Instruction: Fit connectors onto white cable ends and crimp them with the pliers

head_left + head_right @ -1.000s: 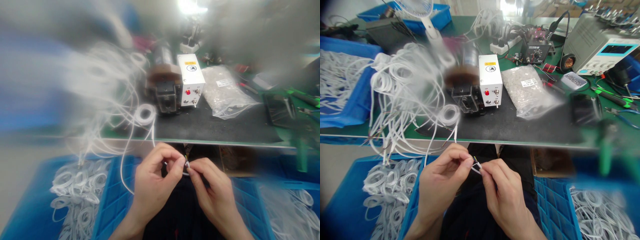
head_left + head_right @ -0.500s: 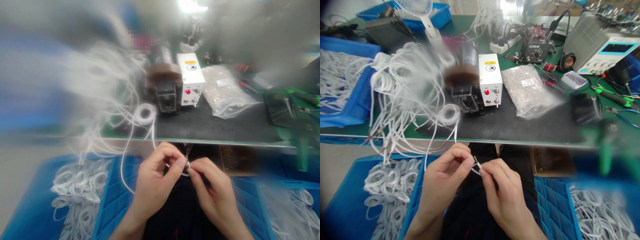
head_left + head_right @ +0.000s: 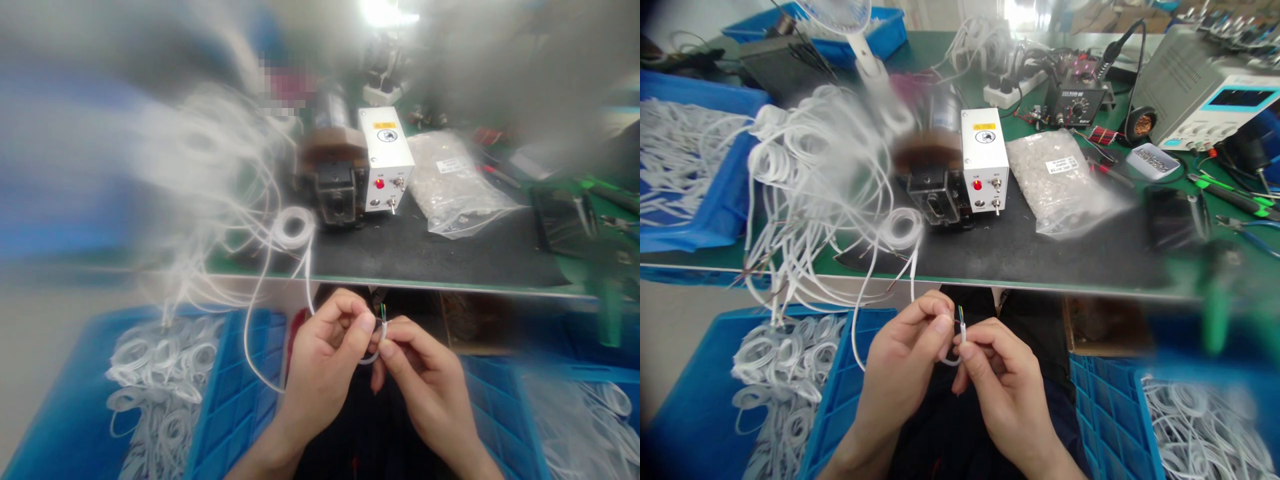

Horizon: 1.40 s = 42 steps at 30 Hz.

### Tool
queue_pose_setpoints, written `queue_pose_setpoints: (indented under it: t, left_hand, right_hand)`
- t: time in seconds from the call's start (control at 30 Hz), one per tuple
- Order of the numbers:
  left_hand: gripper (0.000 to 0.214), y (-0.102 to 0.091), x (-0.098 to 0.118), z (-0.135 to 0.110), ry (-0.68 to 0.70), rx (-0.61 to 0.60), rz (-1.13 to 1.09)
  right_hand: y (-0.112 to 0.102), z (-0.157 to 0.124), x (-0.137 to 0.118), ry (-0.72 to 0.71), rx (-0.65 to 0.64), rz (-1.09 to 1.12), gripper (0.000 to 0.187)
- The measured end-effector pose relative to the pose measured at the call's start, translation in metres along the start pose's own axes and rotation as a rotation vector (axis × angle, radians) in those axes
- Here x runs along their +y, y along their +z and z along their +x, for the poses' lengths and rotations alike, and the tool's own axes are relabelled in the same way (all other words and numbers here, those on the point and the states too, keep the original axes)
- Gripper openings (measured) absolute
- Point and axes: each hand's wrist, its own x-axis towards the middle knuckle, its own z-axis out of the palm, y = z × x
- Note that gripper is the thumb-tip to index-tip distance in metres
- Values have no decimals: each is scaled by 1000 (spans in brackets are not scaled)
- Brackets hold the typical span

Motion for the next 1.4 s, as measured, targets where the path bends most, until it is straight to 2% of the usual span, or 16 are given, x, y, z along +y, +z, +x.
queue_pose_setpoints:
  t: [0.2, 0.43, 0.77, 0.83, 0.97, 1.13, 1.2, 1.3, 1.4]
  left_hand:
    - [17, 6, -1, -3, -64, -48, -105]
    - [18, 8, 2, -4, -94, -43, -58]
    - [14, 7, 5, -1, 18, -2, 25]
    - [5, 5, 3, -4, 36, -22, 54]
    - [11, 2, -6, -10, 68, -108, 175]
    - [11, 3, -9, -9, 134, -69, 189]
    - [12, 4, -6, -8, 127, -56, 173]
    - [13, 6, -4, -9, 88, -72, 183]
    - [13, 6, -4, -11, 109, -104, 266]
  right_hand:
    - [2, -2, 2, 24, 23, 66, 12]
    - [2, -4, 6, 13, 52, 68, 13]
    - [2, -2, 4, -11, 46, 19, 12]
    - [1, -2, 4, -29, 52, -1, 12]
    - [1, -2, 4, -62, 63, -32, 15]
    - [-17, 0, -4, -88, 59, -279, 13]
    - [-29, 3, -11, -83, 119, -391, 10]
    - [-41, 9, -24, -112, 241, -444, 8]
    - [-40, 17, -35, -146, 173, -430, 8]
